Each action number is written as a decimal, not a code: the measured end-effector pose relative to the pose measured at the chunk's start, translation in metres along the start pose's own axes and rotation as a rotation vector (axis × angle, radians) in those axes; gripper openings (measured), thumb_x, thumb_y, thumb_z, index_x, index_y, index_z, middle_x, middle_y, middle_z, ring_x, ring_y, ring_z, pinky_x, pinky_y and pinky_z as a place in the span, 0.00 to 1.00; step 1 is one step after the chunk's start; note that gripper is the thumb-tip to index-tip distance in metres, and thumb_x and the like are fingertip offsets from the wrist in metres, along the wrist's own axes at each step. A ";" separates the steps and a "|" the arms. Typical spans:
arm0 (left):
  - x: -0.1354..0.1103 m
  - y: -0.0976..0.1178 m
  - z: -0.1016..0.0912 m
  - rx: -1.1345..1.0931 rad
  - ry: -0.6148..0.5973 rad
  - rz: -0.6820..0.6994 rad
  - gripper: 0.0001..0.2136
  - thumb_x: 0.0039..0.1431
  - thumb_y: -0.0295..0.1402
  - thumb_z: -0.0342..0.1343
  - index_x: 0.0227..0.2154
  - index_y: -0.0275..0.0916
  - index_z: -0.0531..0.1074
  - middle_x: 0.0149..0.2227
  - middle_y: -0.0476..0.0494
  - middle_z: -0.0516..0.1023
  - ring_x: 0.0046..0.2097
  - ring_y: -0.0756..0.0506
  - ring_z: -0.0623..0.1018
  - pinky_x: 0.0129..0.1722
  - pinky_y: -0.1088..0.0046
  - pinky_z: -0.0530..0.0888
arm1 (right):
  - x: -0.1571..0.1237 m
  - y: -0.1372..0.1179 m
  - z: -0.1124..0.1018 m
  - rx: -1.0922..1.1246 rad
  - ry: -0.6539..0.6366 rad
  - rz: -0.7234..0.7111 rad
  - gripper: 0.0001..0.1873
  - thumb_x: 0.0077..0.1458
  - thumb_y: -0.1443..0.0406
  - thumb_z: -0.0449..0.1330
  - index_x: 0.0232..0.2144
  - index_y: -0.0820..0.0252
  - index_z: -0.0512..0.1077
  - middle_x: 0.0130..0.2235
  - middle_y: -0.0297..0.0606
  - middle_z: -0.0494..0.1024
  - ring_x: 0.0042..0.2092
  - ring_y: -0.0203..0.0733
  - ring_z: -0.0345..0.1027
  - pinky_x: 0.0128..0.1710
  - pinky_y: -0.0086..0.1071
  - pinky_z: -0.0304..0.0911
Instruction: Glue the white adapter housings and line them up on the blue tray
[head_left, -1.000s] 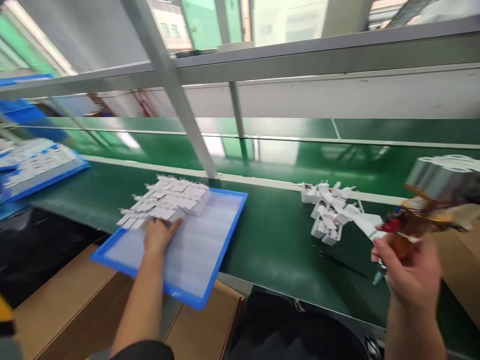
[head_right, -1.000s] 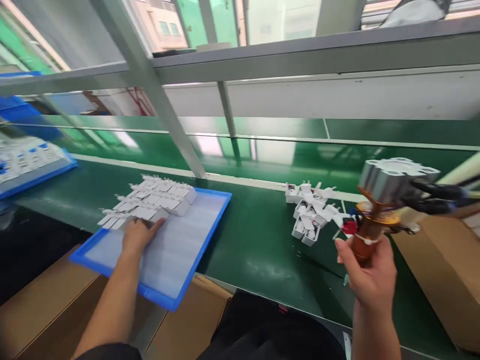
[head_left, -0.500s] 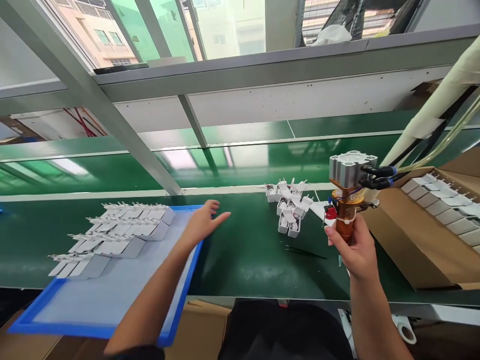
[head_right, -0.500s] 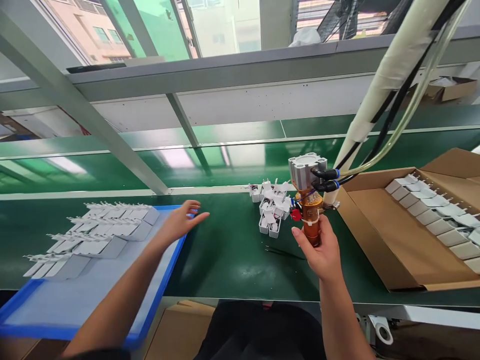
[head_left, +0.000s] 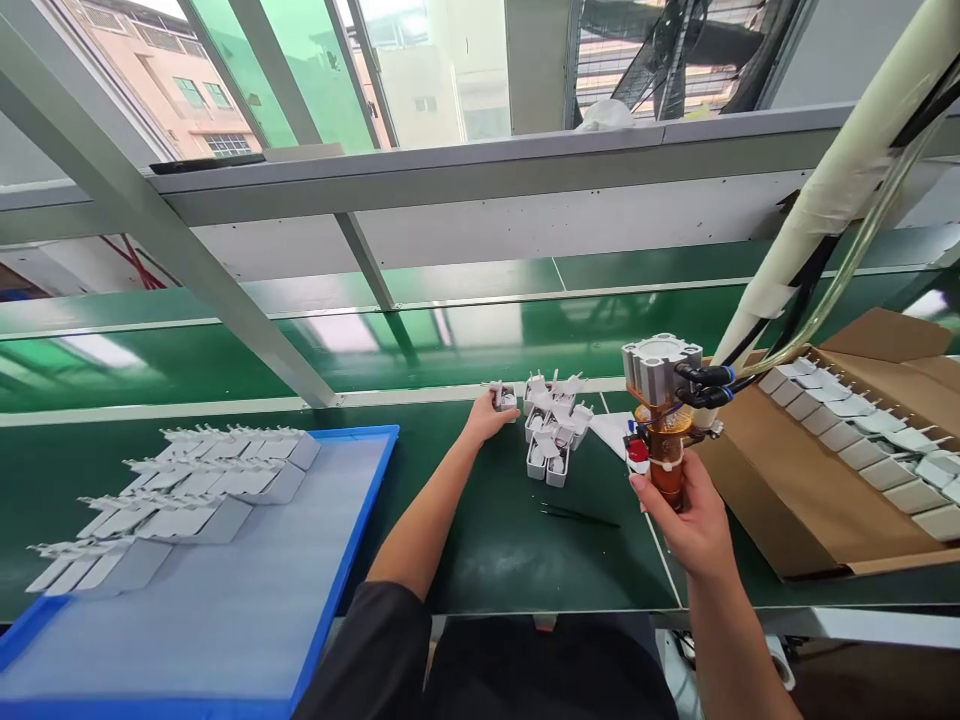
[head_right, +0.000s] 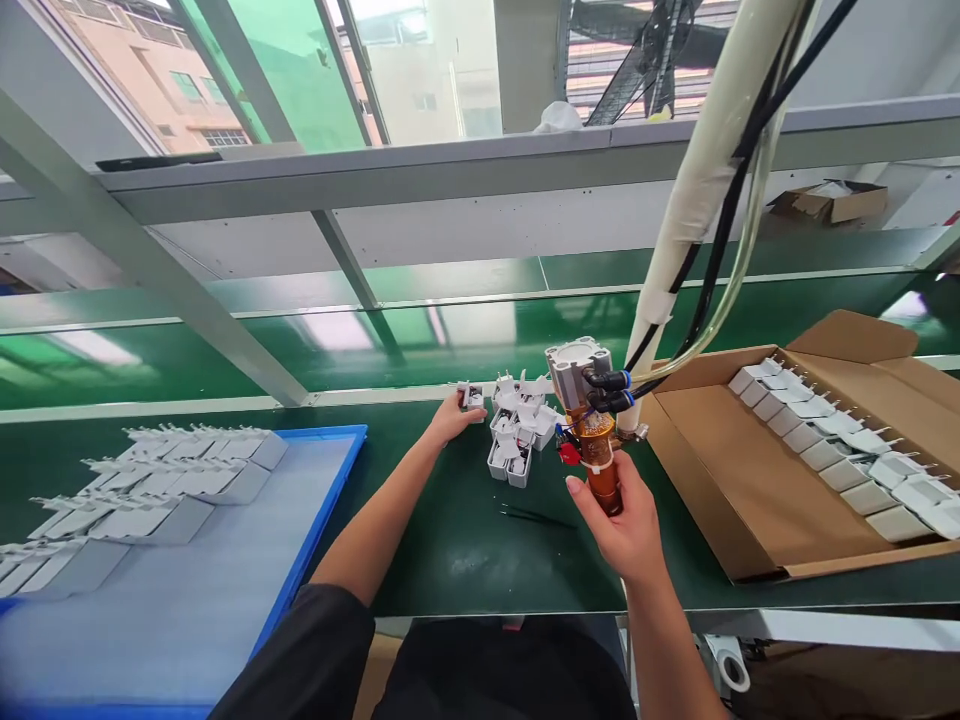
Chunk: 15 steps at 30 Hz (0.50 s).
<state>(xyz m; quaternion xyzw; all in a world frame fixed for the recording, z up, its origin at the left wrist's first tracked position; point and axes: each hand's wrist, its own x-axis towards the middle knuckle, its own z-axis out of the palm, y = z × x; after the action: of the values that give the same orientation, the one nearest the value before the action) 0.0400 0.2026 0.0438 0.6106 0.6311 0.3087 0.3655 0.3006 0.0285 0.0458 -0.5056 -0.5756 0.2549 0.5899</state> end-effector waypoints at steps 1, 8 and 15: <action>-0.009 -0.003 -0.004 0.027 0.012 -0.022 0.15 0.54 0.33 0.65 0.45 0.35 0.75 0.40 0.41 0.78 0.44 0.40 0.78 0.50 0.59 0.75 | -0.001 -0.001 -0.001 0.009 -0.008 0.014 0.15 0.56 0.56 0.66 0.33 0.56 0.65 0.23 0.28 0.66 0.23 0.33 0.58 0.20 0.28 0.53; -0.143 -0.028 -0.025 0.149 -0.067 0.103 0.21 0.49 0.34 0.60 0.49 0.38 0.75 0.42 0.42 0.76 0.49 0.38 0.75 0.52 0.62 0.73 | -0.002 -0.009 0.007 0.146 -0.016 0.066 0.15 0.54 0.59 0.69 0.36 0.56 0.66 0.25 0.28 0.67 0.24 0.33 0.60 0.21 0.28 0.56; -0.207 -0.064 -0.023 0.033 -0.363 0.133 0.32 0.50 0.26 0.57 0.61 0.40 0.67 0.63 0.37 0.69 0.63 0.37 0.69 0.63 0.59 0.67 | -0.004 -0.023 0.020 0.207 -0.016 0.042 0.15 0.52 0.59 0.70 0.36 0.55 0.68 0.25 0.28 0.68 0.23 0.33 0.60 0.20 0.29 0.57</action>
<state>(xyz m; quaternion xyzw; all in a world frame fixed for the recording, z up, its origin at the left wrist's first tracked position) -0.0174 -0.0068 0.0200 0.7026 0.5180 0.2064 0.4421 0.2743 0.0232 0.0615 -0.4519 -0.5402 0.3294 0.6289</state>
